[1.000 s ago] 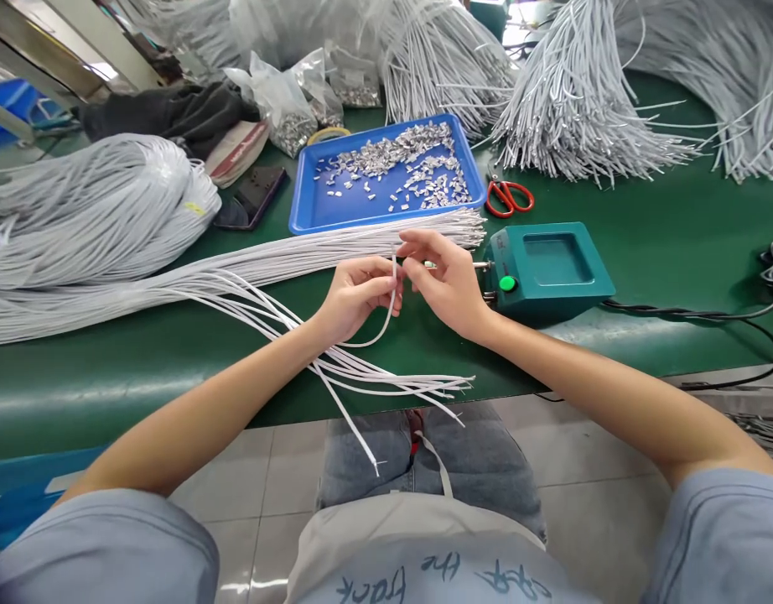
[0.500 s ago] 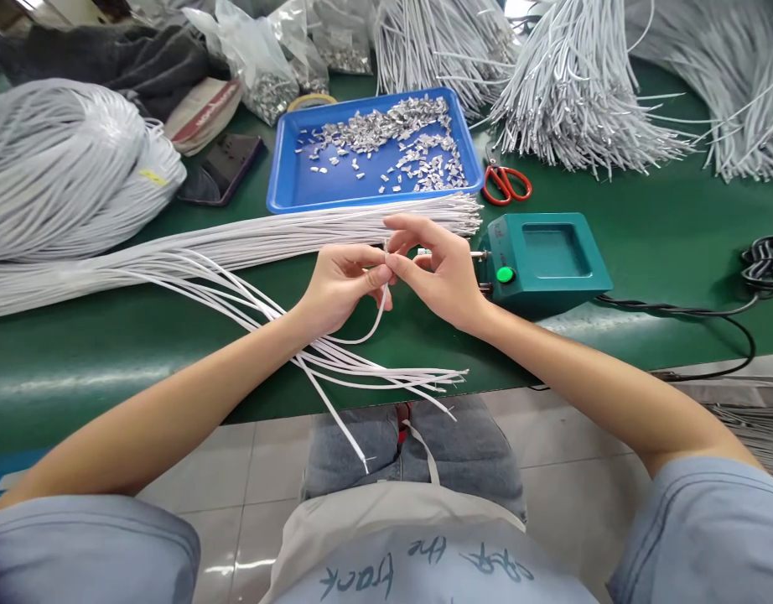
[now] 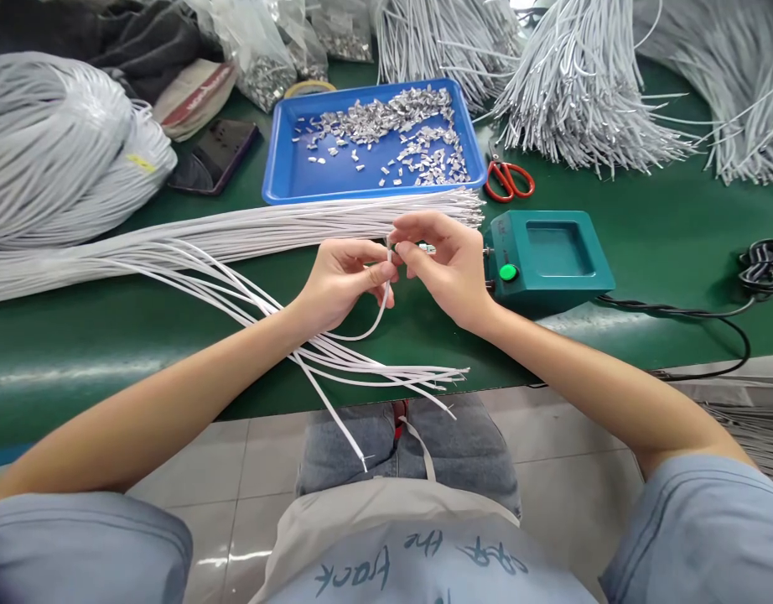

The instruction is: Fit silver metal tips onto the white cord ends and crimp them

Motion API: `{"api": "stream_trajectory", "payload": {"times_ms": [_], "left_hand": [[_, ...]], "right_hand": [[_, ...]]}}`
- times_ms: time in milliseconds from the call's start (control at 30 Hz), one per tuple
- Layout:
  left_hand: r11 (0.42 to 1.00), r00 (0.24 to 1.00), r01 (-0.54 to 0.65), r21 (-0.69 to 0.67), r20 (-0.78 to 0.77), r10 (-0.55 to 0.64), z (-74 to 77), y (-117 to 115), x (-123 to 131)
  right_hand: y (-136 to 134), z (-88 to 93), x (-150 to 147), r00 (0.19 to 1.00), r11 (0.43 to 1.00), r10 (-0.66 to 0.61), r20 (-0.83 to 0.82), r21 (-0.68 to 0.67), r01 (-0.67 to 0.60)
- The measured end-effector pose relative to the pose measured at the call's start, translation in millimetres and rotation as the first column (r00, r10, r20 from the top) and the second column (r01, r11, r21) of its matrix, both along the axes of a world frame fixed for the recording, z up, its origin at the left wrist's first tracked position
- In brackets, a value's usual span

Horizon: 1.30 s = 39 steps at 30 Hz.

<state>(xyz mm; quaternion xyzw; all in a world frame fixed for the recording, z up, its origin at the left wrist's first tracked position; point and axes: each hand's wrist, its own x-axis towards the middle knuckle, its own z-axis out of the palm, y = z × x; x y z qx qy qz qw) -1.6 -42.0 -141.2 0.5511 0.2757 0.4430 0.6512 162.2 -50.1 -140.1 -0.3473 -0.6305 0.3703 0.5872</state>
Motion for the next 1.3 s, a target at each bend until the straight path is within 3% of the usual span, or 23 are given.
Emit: {"api": "stream_trajectory", "payload": {"times_ms": [300,533,733,1100,1300], "left_hand": [[0.999,0.998,-0.041,0.003,-0.047,0.041,1.7,-0.7,1.5],[0.981,0.987,-0.127,0.149,-0.082,0.140,0.5,-1.8,4.7],[0.994,0.997,-0.068,0.086,-0.028,0.070,3.5,-4.8,6.9],[0.998,0.999,-0.043,0.056,-0.030,0.045,4.8,-6.3,6.2],[0.996,0.996,-0.067,0.055,-0.063,0.070,3.2,-4.6,5.5]], "right_hand": [[-1.2,3.1,2.5,0.998,0.999,-0.031,0.052,0.046,0.028],[-1.5,5.4,2.6,0.998,0.994,0.005,0.055,-0.109,0.001],[-1.7,3.9,1.0,0.991,0.967,0.099,-0.093,-0.225,-0.118],[-5.5,1.4,-1.1,0.997,0.998,0.025,0.072,-0.061,-0.020],[-3.5,1.5,2.5,0.991,0.996,-0.089,0.103,-0.015,0.091]]}}
